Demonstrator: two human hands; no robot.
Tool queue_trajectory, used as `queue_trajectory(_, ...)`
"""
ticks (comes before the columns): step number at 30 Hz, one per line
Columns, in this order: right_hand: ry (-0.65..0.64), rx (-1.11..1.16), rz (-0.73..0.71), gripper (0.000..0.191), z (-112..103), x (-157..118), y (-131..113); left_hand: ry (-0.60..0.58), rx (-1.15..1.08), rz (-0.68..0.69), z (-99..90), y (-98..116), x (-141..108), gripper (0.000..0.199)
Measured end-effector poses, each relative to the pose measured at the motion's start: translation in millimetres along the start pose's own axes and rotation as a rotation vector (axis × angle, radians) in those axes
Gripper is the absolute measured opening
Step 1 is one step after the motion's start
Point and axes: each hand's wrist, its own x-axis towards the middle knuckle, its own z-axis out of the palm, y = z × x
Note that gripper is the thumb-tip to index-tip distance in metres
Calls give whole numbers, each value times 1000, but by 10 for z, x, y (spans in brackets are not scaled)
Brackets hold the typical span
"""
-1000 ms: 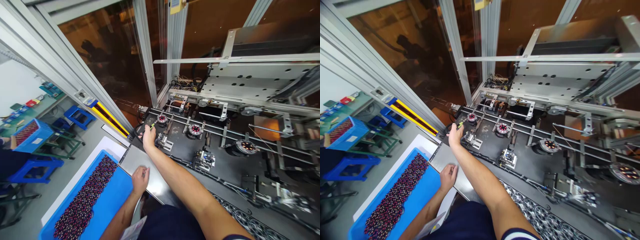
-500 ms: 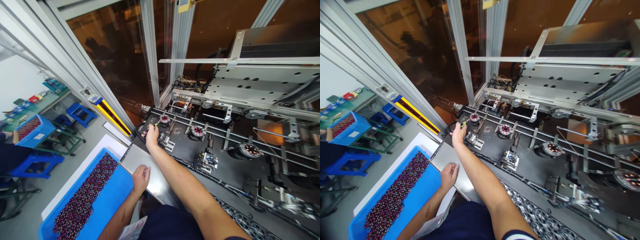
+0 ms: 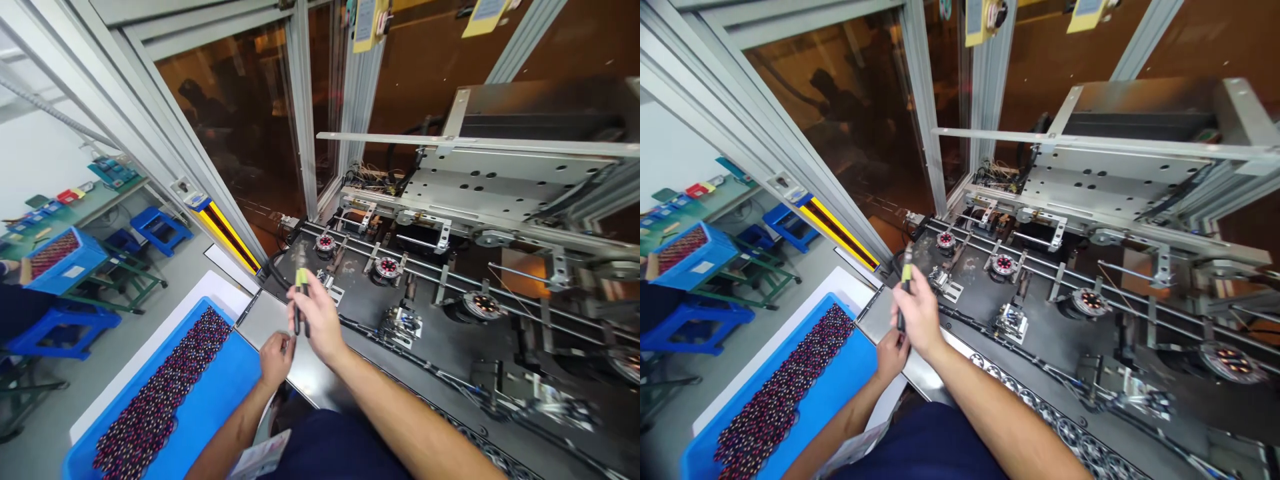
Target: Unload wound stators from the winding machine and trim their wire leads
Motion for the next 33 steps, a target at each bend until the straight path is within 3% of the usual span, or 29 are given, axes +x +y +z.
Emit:
queue_trajectory(3,136,34,-34,54,-446,-97,-170,-7,3,6,-14,7,3,34)
queue_trajectory(6,294,74,-41,42,-778,22,-191,-14,20,41,-32,30,26,37)
queue_trajectory(8,373,109,-42,33,-881,114,-154,-21,37,73,-47,52,49,37)
queue_trajectory(15,471,196,-41,26,-886,219,-100,-41,99,119,-66,78,80,34)
queue_trajectory(27,502,199,-36,27,-945,359,-101,-74,128,61,-27,13,68,40)
queue_trajectory(30,442,195,-45,25,-845,246,-175,-82,137,60,-25,4,75,40)
queue_trajectory(33,242,174,-18,28,-750,-177,-344,-87,143,49,-24,-3,71,39)
